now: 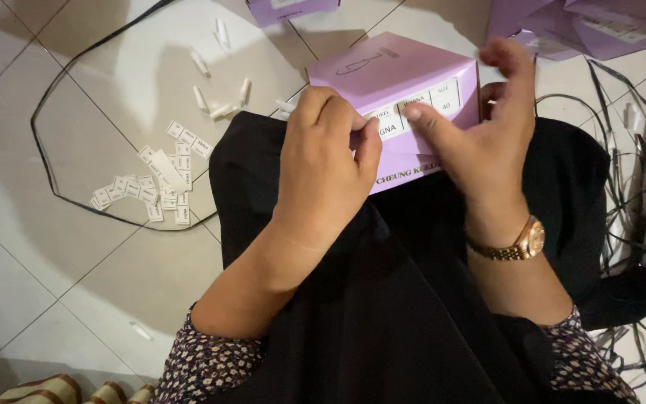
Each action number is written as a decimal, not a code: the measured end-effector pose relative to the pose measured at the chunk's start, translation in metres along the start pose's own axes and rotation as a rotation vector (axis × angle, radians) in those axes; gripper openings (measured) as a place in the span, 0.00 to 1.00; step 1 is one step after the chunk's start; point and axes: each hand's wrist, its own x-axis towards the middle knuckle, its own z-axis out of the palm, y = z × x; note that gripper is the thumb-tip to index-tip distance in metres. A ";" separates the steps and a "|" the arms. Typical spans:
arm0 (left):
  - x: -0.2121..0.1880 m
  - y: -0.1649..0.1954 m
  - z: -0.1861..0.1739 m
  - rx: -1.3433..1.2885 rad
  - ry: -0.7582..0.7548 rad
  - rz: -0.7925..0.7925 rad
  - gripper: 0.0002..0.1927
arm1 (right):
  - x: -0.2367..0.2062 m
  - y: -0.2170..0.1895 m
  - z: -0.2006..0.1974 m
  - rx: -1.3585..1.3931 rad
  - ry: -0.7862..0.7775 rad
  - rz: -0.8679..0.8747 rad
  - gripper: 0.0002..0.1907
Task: The person sits on the floor, picks small white printed labels from a pile, peels the backing off each label by hand, and presses the labels onto the side of purple product boxes one at a time, stacking finished boxes nearby.
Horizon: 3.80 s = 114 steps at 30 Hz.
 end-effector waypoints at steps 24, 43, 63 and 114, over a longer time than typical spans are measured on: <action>-0.001 -0.040 -0.003 -0.555 -0.346 -0.060 0.25 | 0.010 -0.007 0.004 -0.168 0.031 -0.097 0.14; 0.000 -0.066 0.014 -0.749 -0.394 -0.261 0.17 | -0.001 0.023 -0.001 0.303 -0.153 0.038 0.23; -0.034 -0.137 0.028 -0.764 -0.058 -0.198 0.22 | 0.007 -0.026 -0.060 -0.444 -0.373 -0.409 0.59; -0.074 -0.379 -0.036 0.260 0.021 -1.032 0.29 | 0.034 0.086 0.055 -0.482 -0.706 0.106 0.39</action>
